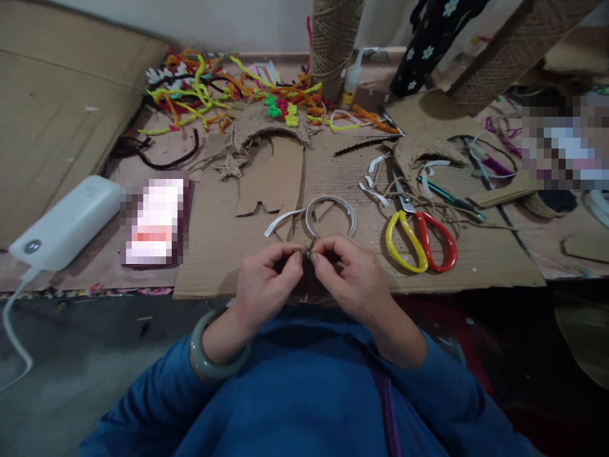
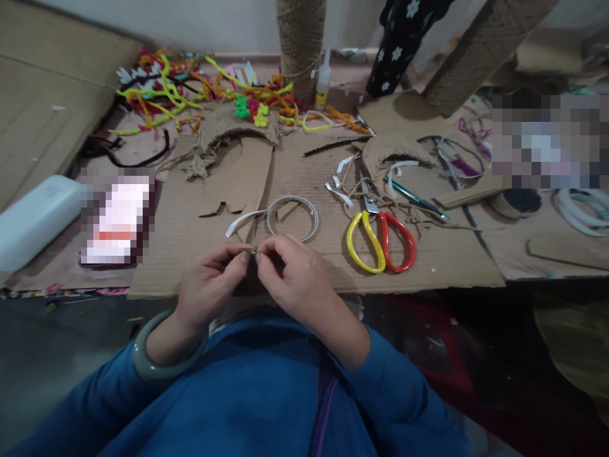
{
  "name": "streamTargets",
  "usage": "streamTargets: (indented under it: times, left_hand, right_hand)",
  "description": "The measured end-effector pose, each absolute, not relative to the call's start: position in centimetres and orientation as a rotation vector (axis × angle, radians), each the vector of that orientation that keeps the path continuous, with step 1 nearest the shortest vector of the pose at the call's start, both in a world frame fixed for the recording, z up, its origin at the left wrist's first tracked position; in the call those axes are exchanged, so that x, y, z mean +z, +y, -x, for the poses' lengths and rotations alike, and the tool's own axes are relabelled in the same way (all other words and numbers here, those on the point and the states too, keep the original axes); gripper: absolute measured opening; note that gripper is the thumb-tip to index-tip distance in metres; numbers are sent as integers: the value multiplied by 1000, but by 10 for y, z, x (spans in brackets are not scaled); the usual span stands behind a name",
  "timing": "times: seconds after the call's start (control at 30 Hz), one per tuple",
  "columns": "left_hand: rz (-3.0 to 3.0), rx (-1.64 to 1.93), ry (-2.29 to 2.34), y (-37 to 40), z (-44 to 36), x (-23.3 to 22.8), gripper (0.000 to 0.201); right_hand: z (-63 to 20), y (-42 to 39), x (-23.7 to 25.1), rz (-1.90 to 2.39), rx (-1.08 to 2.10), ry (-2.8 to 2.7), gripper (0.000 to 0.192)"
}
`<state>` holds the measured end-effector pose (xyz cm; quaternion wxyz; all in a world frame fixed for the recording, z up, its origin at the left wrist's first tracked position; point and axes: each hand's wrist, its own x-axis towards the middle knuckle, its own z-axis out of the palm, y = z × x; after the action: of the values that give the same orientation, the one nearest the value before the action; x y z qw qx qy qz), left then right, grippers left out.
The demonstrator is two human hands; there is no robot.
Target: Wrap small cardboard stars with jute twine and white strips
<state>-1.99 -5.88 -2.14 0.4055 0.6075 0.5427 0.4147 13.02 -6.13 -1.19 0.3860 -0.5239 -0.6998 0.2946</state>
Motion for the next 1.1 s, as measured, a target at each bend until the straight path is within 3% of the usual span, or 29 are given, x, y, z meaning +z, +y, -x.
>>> streamTargets:
  times: [0.27,0.43,0.57,1.1]
  left_hand:
    - [-1126,1230,1287,-57,22,-34,15]
    - [-946,1219,1231,-55,24,-36,20]
    - [-944,1197,1185,-55,26,-36,19]
    - [-967,1188,1154,-55,25,-34,16]
  right_hand:
    - [-133,-65,-22,973,1229,-1335,9]
    - [-138,-59,-29,1111,1039,-1110,12]
    - [-138,-54,-28,1221,1228,-1262,22]
    - [-136,-51,-23,1224,1444,-1151,12]
